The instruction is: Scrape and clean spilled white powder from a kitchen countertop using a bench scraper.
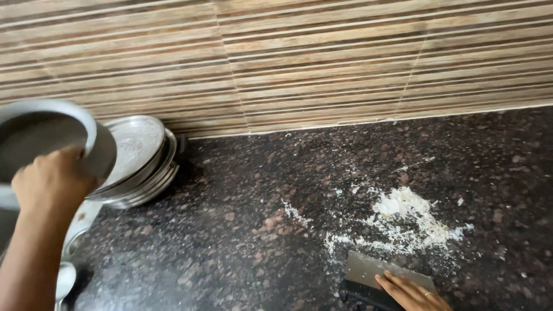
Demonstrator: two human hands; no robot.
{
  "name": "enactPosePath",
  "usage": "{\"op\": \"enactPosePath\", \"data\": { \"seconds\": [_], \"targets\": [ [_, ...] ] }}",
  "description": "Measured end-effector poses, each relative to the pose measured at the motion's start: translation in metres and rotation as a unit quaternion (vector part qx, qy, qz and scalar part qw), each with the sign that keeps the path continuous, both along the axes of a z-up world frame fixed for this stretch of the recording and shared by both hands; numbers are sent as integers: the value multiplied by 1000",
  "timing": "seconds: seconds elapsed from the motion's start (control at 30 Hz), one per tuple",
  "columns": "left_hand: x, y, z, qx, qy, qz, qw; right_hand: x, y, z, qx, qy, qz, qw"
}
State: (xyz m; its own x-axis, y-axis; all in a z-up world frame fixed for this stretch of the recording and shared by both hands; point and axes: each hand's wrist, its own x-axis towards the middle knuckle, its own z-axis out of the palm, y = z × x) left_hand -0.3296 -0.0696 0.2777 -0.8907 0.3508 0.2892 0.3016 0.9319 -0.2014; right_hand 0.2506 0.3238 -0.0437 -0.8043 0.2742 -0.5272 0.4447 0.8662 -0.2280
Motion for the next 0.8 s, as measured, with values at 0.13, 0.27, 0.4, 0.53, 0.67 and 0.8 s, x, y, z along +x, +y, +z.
{"op": "enactPosePath", "data": {
  "seconds": [0.13,0.27,0.4,0.53,0.67,0.8],
  "targets": [
    [-96,25,-41,-20,-32,-18,999,-1,-10,8,27,-6,-16,999],
    [-156,38,-84,-61,-44,-41,996,3,-5,-24,37,-13,-23,999],
    [-127,53,-79,-68,-32,-64,995,4,-13,4,28,22,-14,999],
    [-41,80,-67,53,79,-193,977,14,-18,30,-7,89,-50,995],
    [124,113,-43,176,-46,-328,927,13,-26,70,48,302,-61,950],
    [244,125,-65,185,-101,-473,856,-26,-82,85,143,354,76,921]
  ]
}}
